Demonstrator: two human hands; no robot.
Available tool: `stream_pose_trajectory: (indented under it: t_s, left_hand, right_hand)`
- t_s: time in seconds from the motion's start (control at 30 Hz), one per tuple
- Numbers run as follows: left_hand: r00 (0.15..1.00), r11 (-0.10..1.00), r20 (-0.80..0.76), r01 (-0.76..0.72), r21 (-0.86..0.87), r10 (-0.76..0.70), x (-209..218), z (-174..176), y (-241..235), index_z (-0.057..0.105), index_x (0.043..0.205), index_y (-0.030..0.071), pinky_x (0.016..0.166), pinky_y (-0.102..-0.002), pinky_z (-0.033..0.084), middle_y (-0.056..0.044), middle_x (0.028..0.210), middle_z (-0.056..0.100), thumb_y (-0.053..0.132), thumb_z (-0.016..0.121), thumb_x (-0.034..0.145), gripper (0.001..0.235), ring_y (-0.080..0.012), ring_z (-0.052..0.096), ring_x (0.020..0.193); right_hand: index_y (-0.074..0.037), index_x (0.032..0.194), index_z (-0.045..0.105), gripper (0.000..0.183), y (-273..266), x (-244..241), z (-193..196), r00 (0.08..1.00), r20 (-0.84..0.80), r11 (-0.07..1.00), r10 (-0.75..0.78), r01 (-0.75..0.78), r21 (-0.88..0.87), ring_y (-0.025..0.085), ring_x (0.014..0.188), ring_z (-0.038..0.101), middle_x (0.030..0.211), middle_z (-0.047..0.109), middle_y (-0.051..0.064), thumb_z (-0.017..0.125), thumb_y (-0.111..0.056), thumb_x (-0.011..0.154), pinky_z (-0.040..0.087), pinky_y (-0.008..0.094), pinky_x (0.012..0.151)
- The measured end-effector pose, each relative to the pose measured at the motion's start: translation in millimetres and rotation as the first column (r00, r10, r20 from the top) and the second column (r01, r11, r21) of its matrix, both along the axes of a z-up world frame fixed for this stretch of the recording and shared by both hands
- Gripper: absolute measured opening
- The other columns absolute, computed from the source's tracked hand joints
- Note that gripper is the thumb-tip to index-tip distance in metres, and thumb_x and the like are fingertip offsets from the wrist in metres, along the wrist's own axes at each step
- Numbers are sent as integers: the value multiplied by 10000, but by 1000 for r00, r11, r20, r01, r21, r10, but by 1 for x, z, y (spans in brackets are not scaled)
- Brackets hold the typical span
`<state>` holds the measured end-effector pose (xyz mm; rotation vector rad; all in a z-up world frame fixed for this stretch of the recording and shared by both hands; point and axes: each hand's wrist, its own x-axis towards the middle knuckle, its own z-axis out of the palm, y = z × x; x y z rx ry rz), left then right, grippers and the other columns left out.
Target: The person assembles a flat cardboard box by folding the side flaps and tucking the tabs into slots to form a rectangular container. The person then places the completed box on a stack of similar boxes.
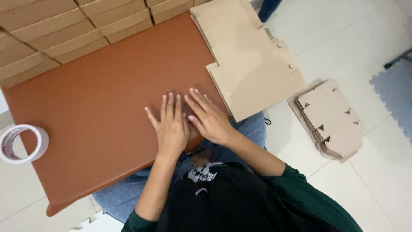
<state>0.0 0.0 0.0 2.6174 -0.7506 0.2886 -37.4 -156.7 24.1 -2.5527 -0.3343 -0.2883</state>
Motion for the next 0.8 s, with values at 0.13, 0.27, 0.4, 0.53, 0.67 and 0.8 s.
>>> stream_pose_trajectory:
  t_s: [0.13, 0.27, 0.4, 0.53, 0.67, 0.8]
  left_hand:
    - [989, 988, -3, 149, -38, -149, 8, 8, -53, 468, 1509, 62, 1159, -715, 20, -166, 1544, 472, 211, 527, 978, 554, -309, 379, 1466]
    - [973, 974, -89, 203, -95, -212, 32, 3, -101, 421, 1505, -15, 1168, -681, 116, -242, 1539, 421, 357, 585, 978, 665, -369, 349, 1468]
    - [972, 987, -173, 151, -46, -157, 53, -5, -134, 372, 1496, -82, 1174, -624, 197, -298, 1514, 404, 473, 597, 961, 803, -406, 350, 1459]
    - [986, 993, -117, 115, -7, -115, 55, -13, -148, 405, 1463, -92, 1166, -604, 228, -309, 1482, 426, 502, 636, 928, 833, -417, 381, 1431]
    - [993, 995, -66, 101, 16, -100, 56, -9, -145, 430, 1445, -61, 1159, -596, 227, -288, 1459, 448, 507, 658, 910, 813, -405, 410, 1409]
    - [994, 994, 7, 108, 1, -108, 54, -6, -143, 510, 1396, -18, 1137, -613, 211, -258, 1446, 462, 447, 717, 886, 720, -395, 416, 1385]
  right_hand:
    - [-36, 1515, 453, 513, -63, -13, 13, 976, 122, 983, -183, 182, 15, 414, 1451, 387, 1562, 400, 256, 542, -186, 1033, 316, 490, 1192]
    - [6, 1458, 516, 493, -142, -16, 6, 843, 142, 850, -519, 527, -22, 428, 1374, 464, 1445, 497, 277, 612, -189, 1015, 351, 511, 1151]
    - [16, 1439, 540, 553, -213, -21, -8, 600, 106, 594, -793, 800, -91, 389, 1348, 470, 1430, 513, 244, 712, -219, 969, 371, 507, 1084]
    - [-22, 1479, 497, 635, -256, -25, -28, 515, 16, 511, -857, 852, -112, 339, 1352, 480, 1464, 503, 193, 702, -375, 993, 371, 474, 1073]
    - [-69, 1465, 532, 620, -267, -24, -37, 533, -26, 534, -846, 842, -75, 311, 1330, 516, 1436, 547, 145, 689, -451, 1002, 365, 475, 1057]
    - [-82, 1430, 568, 502, -256, -24, -31, 554, 5, 553, -832, 831, -55, 307, 1311, 533, 1411, 573, 144, 667, -357, 1021, 329, 490, 1073]
